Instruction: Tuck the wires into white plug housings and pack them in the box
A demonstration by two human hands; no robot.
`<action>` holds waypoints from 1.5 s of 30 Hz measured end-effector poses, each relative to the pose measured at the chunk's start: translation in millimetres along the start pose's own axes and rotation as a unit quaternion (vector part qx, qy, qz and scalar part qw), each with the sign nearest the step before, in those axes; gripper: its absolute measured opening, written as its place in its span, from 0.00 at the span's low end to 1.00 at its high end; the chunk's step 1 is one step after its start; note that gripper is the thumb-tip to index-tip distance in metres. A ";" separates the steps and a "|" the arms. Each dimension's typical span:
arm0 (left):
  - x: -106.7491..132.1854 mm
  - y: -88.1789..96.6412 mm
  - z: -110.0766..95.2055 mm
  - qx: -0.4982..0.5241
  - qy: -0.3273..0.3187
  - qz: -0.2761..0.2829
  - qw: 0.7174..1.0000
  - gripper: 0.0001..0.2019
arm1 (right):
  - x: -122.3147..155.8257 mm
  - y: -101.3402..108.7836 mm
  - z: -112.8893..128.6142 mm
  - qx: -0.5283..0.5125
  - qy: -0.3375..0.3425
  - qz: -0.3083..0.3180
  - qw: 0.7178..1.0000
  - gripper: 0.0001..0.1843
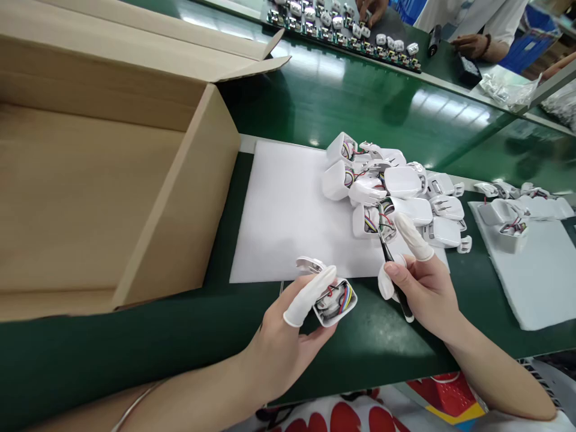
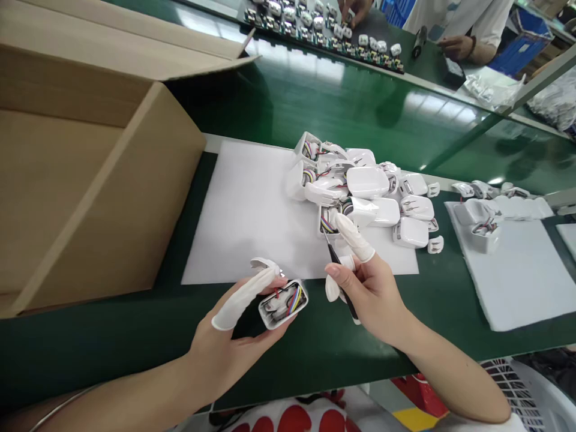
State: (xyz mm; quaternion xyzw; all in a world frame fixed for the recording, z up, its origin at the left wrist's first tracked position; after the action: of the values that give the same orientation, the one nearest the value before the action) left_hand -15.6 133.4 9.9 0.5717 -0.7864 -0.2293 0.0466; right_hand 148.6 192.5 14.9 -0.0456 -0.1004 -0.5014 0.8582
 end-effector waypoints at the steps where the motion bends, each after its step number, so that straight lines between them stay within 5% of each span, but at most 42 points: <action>1: 0.0 0.5 -0.2 -0.007 0.001 -0.003 1.000 0.27 | -2.3 -1.6 1.0 -0.019 0.001 0.013 1.000 0.14; 7: 0.7 2.6 -0.6 -0.011 -0.002 -0.014 1.000 0.29 | -14.4 -31.3 13.3 -0.283 0.020 0.175 0.943 0.15; 12: 0.3 3.1 -1.7 -0.017 0.001 -0.018 1.000 0.27 | -11.4 -20.0 8.6 -0.271 0.072 0.102 0.955 0.06; 16: -1.0 4.6 -3.6 -0.023 0.002 -0.025 0.999 0.26 | -7.6 -25.1 -6.6 -0.202 0.054 0.108 0.972 0.17; 23: -1.5 4.6 1.9 0.022 0.037 -0.021 0.999 0.24 | -3.1 -22.0 -15.0 -0.065 0.064 0.080 0.993 0.17; 32: -0.3 5.8 0.0 0.016 0.024 -0.038 0.999 0.27 | -6.6 -33.1 -29.1 -0.198 0.082 0.020 0.977 0.19; 39: -1.3 7.1 -0.7 0.016 0.028 -0.043 0.999 0.26 | -4.3 -29.5 -30.6 -0.193 0.088 -0.013 0.977 0.18; 45: -1.0 7.9 0.2 0.017 0.027 -0.052 0.998 0.24 | -6.8 -45.5 -37.9 -0.228 0.036 0.026 0.973 0.21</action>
State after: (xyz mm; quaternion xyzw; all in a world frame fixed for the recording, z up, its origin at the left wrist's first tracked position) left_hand -22.3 136.2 13.2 0.6182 -0.7580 -0.2027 0.0466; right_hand 110.5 169.1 -24.6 -0.2245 0.0481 -0.4898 0.8410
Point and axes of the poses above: each hand's wrist, its own x-axis away from the middle knuckle, its own y-axis out of the back of the hand, z = x × y, the point moved 10 cm from there along -x, towards the middle knuckle, and after that the axes turned 15 degrees about z, right-handed, at the moved point
